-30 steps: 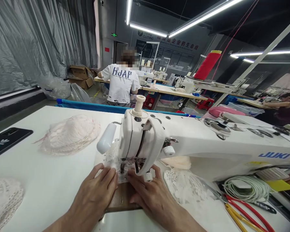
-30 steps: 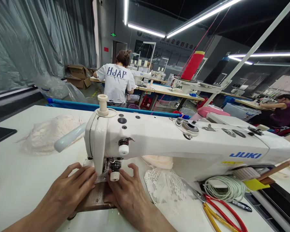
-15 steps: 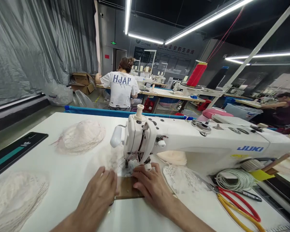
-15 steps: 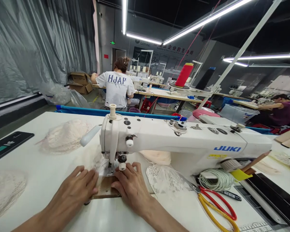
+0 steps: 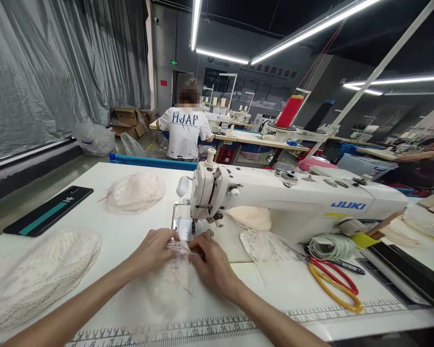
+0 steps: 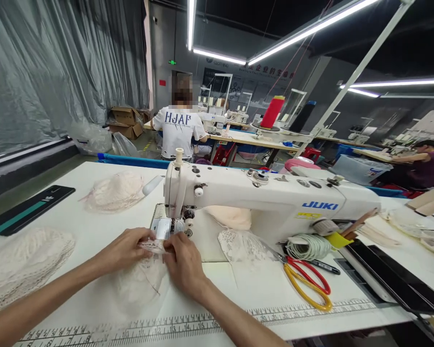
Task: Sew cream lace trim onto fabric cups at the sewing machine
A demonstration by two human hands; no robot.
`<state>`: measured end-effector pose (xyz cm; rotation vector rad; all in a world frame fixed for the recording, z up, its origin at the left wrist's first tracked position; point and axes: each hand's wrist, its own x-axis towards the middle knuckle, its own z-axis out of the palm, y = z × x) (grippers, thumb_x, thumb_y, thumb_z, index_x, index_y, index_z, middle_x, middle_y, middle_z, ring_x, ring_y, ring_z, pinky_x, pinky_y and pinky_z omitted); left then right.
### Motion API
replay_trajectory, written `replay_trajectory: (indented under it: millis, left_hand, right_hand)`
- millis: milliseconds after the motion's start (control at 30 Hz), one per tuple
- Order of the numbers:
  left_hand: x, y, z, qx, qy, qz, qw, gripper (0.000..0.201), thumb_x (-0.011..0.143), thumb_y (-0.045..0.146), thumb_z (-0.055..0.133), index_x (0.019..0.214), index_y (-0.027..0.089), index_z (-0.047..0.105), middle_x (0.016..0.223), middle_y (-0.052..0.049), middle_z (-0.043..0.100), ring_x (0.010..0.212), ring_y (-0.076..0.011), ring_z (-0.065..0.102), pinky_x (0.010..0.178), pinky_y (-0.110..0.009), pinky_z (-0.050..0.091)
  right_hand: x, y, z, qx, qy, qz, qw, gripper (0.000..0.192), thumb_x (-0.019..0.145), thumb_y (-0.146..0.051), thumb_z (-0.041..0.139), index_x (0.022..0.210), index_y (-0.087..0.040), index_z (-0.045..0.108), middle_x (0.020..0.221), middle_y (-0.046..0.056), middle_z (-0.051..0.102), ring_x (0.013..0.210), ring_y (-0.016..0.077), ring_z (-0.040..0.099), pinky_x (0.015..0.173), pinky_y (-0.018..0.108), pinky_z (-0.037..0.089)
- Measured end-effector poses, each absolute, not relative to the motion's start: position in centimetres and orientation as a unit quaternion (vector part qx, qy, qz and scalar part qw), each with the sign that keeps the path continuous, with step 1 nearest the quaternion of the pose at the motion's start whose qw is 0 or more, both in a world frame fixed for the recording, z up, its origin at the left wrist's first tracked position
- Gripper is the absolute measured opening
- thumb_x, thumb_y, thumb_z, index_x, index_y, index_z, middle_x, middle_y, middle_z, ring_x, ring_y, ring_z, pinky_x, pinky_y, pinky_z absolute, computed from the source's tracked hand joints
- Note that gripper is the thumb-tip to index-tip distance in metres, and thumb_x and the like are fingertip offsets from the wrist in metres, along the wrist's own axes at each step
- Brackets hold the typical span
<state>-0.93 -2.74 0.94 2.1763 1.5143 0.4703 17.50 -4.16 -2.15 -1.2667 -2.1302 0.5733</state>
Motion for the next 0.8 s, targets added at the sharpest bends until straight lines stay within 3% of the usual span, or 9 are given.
replay_trajectory:
  millis: [67, 167, 233, 300, 367, 467, 633, 800]
  left_hand:
    - [-0.9, -3.7, 1.5, 0.777, 0.554, 0.172, 0.244, 0.018, 0.080, 0.028, 0.048, 0.067, 0.017, 0.055, 0.067, 0.001, 0.055, 0.064, -0.0170, 0.052, 0.055, -0.023, 0.035]
    - [-1.6, -6.8, 3.2, 0.751, 0.547, 0.172, 0.328, 0.026, 0.081, 0.036, 0.048, 0.063, 0.017, 0.050, 0.066, 0.002, 0.050, 0.062, -0.0143, 0.047, 0.052, -0.021, 0.031]
    - [-2.2, -9.1, 4.4, 0.698, 0.516, 0.167, 0.468, 0.023, 0.079, 0.035, 0.051, 0.064, 0.017, 0.049, 0.063, 0.004, 0.045, 0.060, -0.0122, 0.042, 0.053, -0.021, 0.029]
    - [-2.5, -11.3, 5.1, 0.627, 0.477, 0.172, 0.591, 0.018, 0.077, 0.033, 0.056, 0.071, 0.016, 0.052, 0.064, 0.005, 0.045, 0.060, -0.0111, 0.040, 0.054, -0.021, 0.028]
    - [-2.4, -13.1, 5.0, 0.573, 0.460, 0.191, 0.651, 0.022, 0.074, 0.034, 0.061, 0.083, 0.015, 0.055, 0.068, 0.004, 0.051, 0.062, -0.0112, 0.042, 0.055, -0.021, 0.029]
    - [-1.7, -15.3, 3.9, 0.528, 0.473, 0.217, 0.671, 0.029, 0.073, 0.041, 0.063, 0.085, 0.015, 0.057, 0.070, 0.002, 0.055, 0.062, -0.0111, 0.042, 0.055, -0.021, 0.028]
    - [-0.3, -18.5, 2.4, 0.480, 0.482, 0.216, 0.700, 0.037, 0.069, 0.048, 0.067, 0.072, 0.014, 0.055, 0.062, 0.004, 0.046, 0.058, -0.0096, 0.035, 0.051, -0.020, 0.023]
    - [-0.5, -20.8, 1.5, 0.456, 0.466, 0.195, 0.732, 0.034, 0.070, 0.045, 0.069, 0.074, 0.012, 0.060, 0.067, 0.001, 0.057, 0.064, -0.0119, 0.046, 0.059, -0.021, 0.032]
  right_hand:
    - [17.5, -4.2, -1.9, -0.463, -0.798, 0.240, 0.301, 0.013, 0.072, -0.004, 0.053, 0.074, -0.016, 0.051, 0.080, 0.001, 0.054, 0.070, 0.0142, 0.052, 0.062, 0.025, 0.040]
    - [17.6, -5.2, -0.9, -0.417, -0.806, 0.300, 0.293, 0.010, 0.077, -0.008, 0.054, 0.072, -0.016, 0.051, 0.073, -0.001, 0.056, 0.069, 0.0122, 0.054, 0.060, 0.021, 0.041]
    - [17.7, -6.5, 0.0, -0.372, -0.785, 0.403, 0.289, 0.007, 0.083, -0.017, 0.053, 0.076, -0.016, 0.051, 0.070, -0.002, 0.055, 0.065, 0.0105, 0.053, 0.057, 0.019, 0.041]
    - [17.9, -8.1, 0.9, -0.325, -0.733, 0.528, 0.281, 0.016, 0.086, -0.030, 0.053, 0.079, -0.016, 0.051, 0.066, -0.003, 0.052, 0.060, 0.0091, 0.049, 0.053, 0.018, 0.039]
    - [18.2, -9.8, 1.6, -0.293, -0.694, 0.602, 0.263, 0.025, 0.085, -0.039, 0.055, 0.079, -0.015, 0.053, 0.066, -0.002, 0.051, 0.059, 0.0086, 0.044, 0.052, 0.019, 0.035]
    - [18.9, -11.9, 1.8, -0.303, -0.700, 0.600, 0.240, 0.031, 0.084, -0.043, 0.055, 0.078, -0.014, 0.056, 0.067, -0.001, 0.050, 0.062, 0.0092, 0.042, 0.055, 0.020, 0.034]
    - [20.3, -14.8, 0.7, -0.312, -0.688, 0.617, 0.220, 0.039, 0.088, -0.047, 0.046, 0.070, -0.013, 0.051, 0.062, -0.003, 0.041, 0.060, 0.0086, 0.036, 0.054, 0.020, 0.030]
    - [21.5, -17.6, -0.1, -0.282, -0.659, 0.677, 0.169, 0.023, 0.081, -0.035, 0.062, 0.078, -0.013, 0.057, 0.063, -0.004, 0.044, 0.059, 0.0071, 0.037, 0.055, 0.018, 0.031]
